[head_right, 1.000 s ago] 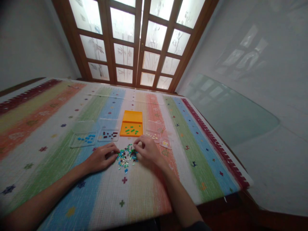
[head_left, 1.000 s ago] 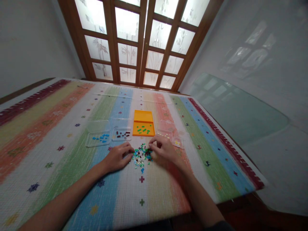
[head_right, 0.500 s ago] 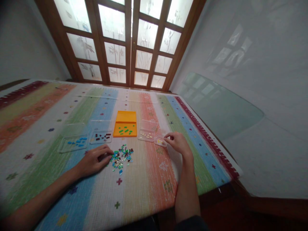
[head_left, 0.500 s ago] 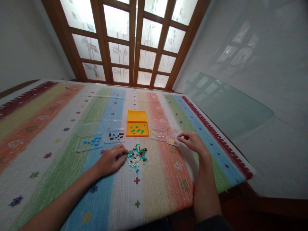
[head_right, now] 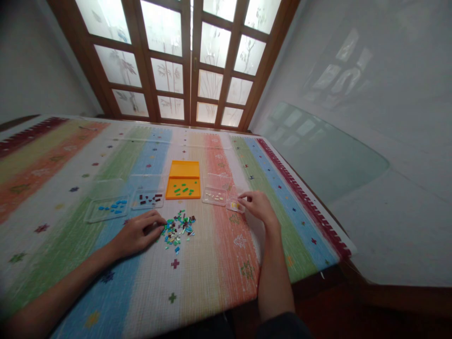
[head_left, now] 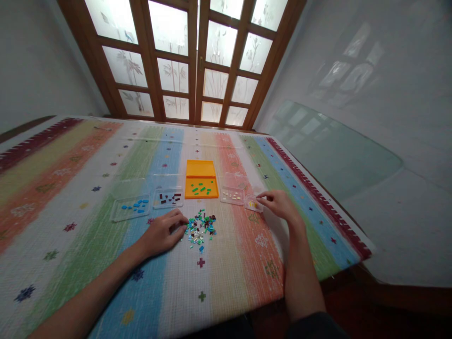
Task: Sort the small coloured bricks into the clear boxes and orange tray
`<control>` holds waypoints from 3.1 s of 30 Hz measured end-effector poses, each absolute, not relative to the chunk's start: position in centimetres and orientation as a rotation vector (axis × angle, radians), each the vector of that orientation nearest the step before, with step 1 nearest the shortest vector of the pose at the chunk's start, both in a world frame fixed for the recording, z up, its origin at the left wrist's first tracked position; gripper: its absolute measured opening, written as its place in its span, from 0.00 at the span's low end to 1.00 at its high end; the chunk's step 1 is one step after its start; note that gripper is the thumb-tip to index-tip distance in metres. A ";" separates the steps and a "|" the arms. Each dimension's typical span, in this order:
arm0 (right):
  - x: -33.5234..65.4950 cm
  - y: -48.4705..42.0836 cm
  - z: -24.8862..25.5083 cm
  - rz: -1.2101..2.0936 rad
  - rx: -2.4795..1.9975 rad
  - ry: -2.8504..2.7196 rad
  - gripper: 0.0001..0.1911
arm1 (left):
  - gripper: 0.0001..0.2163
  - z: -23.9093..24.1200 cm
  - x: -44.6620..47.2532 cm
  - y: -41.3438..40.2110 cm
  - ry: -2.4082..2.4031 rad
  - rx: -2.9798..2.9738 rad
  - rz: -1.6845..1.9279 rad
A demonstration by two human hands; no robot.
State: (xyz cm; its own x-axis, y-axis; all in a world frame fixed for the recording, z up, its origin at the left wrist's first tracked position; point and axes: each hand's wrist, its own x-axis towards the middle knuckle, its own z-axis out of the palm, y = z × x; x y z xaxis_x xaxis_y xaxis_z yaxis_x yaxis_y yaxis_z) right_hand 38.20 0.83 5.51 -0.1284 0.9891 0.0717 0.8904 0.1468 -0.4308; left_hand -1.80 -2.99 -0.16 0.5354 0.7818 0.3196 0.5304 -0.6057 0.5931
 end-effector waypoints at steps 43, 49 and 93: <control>18.8 -3.8 3.9 0.203 -1.132 -2.985 0.10 | 0.07 0.2 -1.6 -3.2 1.078 2.302 0.789; 18.4 -4.0 3.2 0.177 -1.079 -2.972 0.09 | 0.08 0.3 -1.6 -3.2 1.075 2.307 0.788; 36.0 0.9 5.1 0.136 -2.128 -2.234 0.13 | 0.08 0.4 -1.9 -2.8 1.074 2.290 0.821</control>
